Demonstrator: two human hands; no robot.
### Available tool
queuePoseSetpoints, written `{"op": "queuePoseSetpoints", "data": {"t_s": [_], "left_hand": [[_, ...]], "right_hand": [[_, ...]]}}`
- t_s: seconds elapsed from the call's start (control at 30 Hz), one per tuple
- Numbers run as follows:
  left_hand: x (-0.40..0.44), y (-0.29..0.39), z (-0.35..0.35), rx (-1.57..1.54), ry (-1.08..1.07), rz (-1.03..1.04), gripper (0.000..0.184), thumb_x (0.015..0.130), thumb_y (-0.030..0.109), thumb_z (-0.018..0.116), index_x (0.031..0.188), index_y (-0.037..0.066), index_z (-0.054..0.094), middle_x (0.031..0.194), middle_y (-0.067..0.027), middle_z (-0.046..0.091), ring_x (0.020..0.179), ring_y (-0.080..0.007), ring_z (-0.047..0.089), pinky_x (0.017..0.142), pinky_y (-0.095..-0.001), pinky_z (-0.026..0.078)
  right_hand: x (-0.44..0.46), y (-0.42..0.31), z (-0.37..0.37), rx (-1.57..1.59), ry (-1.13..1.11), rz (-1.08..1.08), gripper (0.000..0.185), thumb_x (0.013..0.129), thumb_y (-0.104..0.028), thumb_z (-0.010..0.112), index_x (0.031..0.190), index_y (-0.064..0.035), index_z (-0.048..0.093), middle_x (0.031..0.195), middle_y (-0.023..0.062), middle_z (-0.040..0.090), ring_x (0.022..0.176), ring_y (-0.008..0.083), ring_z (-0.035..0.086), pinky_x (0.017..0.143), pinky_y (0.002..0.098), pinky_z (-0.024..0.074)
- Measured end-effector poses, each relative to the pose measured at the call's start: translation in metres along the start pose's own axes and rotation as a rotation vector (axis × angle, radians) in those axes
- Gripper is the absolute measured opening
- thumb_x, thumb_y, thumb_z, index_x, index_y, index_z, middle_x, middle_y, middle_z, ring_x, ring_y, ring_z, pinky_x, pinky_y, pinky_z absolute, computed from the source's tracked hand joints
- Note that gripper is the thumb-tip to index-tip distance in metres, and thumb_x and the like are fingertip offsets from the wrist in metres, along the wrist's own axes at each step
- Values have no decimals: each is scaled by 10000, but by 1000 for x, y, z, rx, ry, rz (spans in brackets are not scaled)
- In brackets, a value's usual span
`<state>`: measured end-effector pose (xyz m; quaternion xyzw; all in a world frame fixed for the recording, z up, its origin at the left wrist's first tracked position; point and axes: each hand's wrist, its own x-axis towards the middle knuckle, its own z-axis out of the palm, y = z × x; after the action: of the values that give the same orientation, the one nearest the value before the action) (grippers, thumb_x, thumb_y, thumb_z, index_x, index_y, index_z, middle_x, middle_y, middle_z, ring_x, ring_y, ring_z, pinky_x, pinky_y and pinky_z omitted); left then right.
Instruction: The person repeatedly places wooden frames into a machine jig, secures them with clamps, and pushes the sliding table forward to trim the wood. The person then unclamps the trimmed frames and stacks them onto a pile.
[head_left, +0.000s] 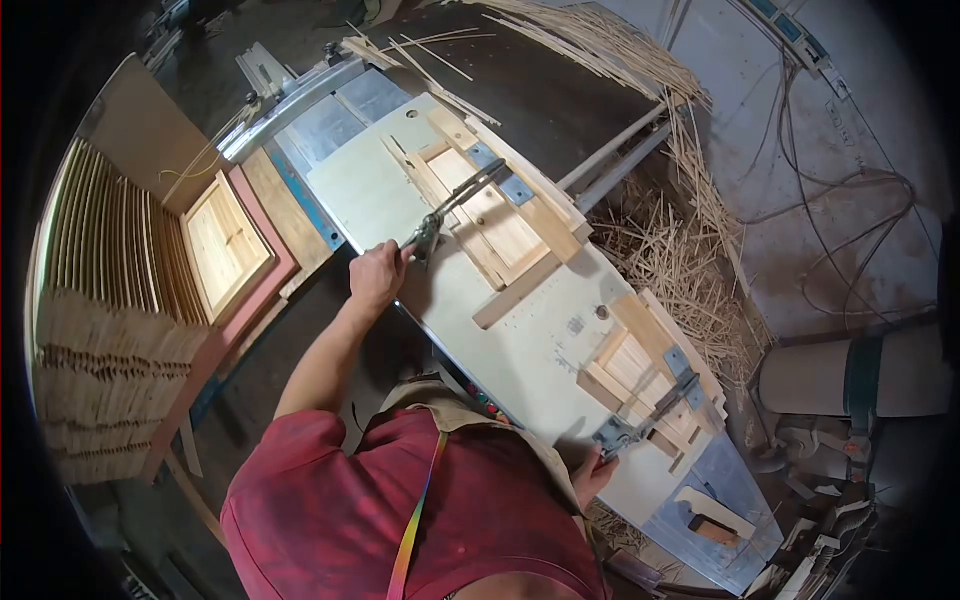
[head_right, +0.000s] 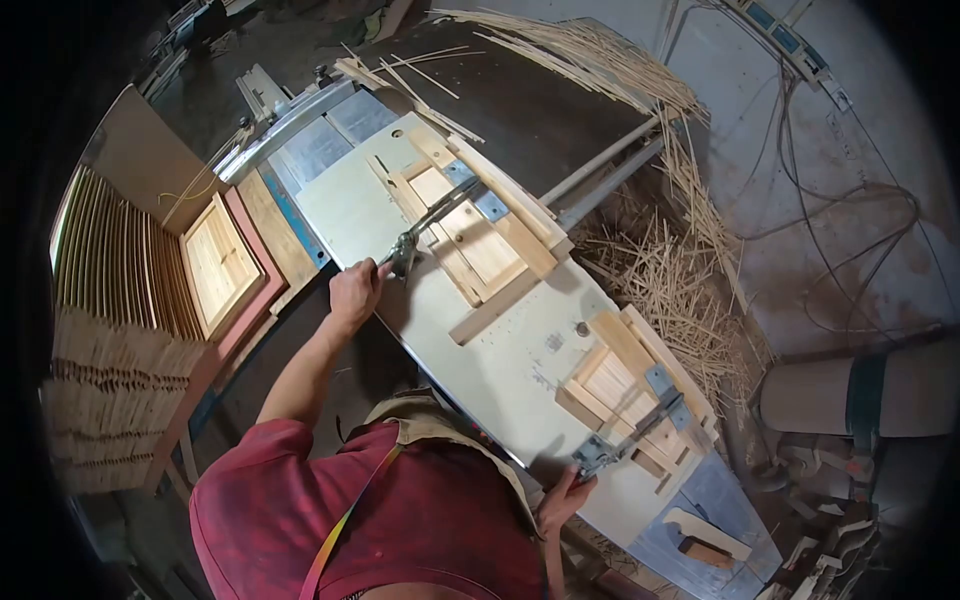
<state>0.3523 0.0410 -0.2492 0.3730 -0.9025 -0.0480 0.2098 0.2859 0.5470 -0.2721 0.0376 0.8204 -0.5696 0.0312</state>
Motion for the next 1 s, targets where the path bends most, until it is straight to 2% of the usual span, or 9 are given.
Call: {"op": "queuePoseSetpoints", "data": {"t_s": [0.23, 0.5, 0.57, 0.67, 0.7, 0.8, 0.87, 0.93, 1.0], "left_hand": [[5, -3, -8, -41, 19, 69, 368, 965, 369, 646, 773, 59, 594, 730, -135, 616, 687, -341, 653, 575, -456, 511], [9, -10, -8, -43, 3, 55, 390, 970, 388, 635, 782, 48, 602, 745, -148, 621, 691, -353, 642, 581, -446, 514], [8, -8, -7, -47, -16, 58, 407, 974, 405, 627, 789, 42, 607, 745, -155, 631, 680, -361, 639, 581, -441, 516], [16, -20, -13, -271, -424, -133, 559, 1001, 541, 552, 812, 20, 621, 698, -153, 648, 605, -306, 638, 566, -401, 514], [26, -24, -24, -260, -408, -143, 559, 1001, 541, 552, 812, 20, 621, 698, -153, 648, 605, -306, 638, 566, -401, 514], [55, -20, -77, -690, -766, -503, 722, 1001, 675, 443, 1009, -13, 660, 667, -122, 661, 566, -226, 619, 542, -372, 472], [53, -18, -102, -673, -832, -568, 762, 996, 700, 410, 1116, -23, 619, 715, -133, 675, 600, -211, 634, 553, -361, 476], [77, -10, -118, -668, -948, -628, 886, 985, 749, 346, 1331, -44, 537, 812, -156, 703, 668, -179, 664, 576, -340, 485], [83, -8, -133, -837, -919, -714, 911, 976, 763, 337, 1400, -35, 454, 885, -187, 703, 717, -201, 681, 605, -345, 501]], "right_hand": [[-11, -36, -2, -70, 95, 39, 391, 1047, -275, 572, 1226, 63, 488, 1013, 108, 581, 900, 172, 512, 834, 307, 448], [-14, -18, -11, -67, 62, 76, 469, 1030, -314, 611, 1279, 64, 489, 968, 78, 625, 828, 165, 541, 756, 300, 458], [-16, -47, -7, -148, 47, 47, 476, 1021, -300, 618, 1278, 79, 488, 1029, 139, 643, 899, 200, 580, 815, 319, 478], [-42, -45, -23, -315, 43, 72, 474, 1013, -272, 624, 1291, 90, 493, 1068, 183, 663, 936, 226, 617, 836, 337, 497], [-47, -40, -26, -447, 48, 84, 470, 1010, -251, 627, 1304, 93, 499, 1078, 196, 675, 937, 234, 633, 826, 345, 506], [-56, -54, -37, -442, 122, 40, 446, 997, -198, 636, 1326, 84, 527, 1074, 213, 700, 930, 254, 663, 803, 361, 520], [-67, -61, -53, -308, 175, 2, 430, 988, -165, 642, 1335, 72, 550, 1060, 216, 714, 922, 266, 676, 788, 368, 526], [-51, -54, -62, -327, 134, -228, 458, 992, -146, 622, 1384, 75, 539, 1039, 166, 730, 866, 171, 655, 735, 296, 525], [-39, -58, -79, -370, 131, -159, 397, 987, -142, 624, 1316, 78, 586, 1020, 162, 735, 836, 148, 653, 699, 287, 522]]}}
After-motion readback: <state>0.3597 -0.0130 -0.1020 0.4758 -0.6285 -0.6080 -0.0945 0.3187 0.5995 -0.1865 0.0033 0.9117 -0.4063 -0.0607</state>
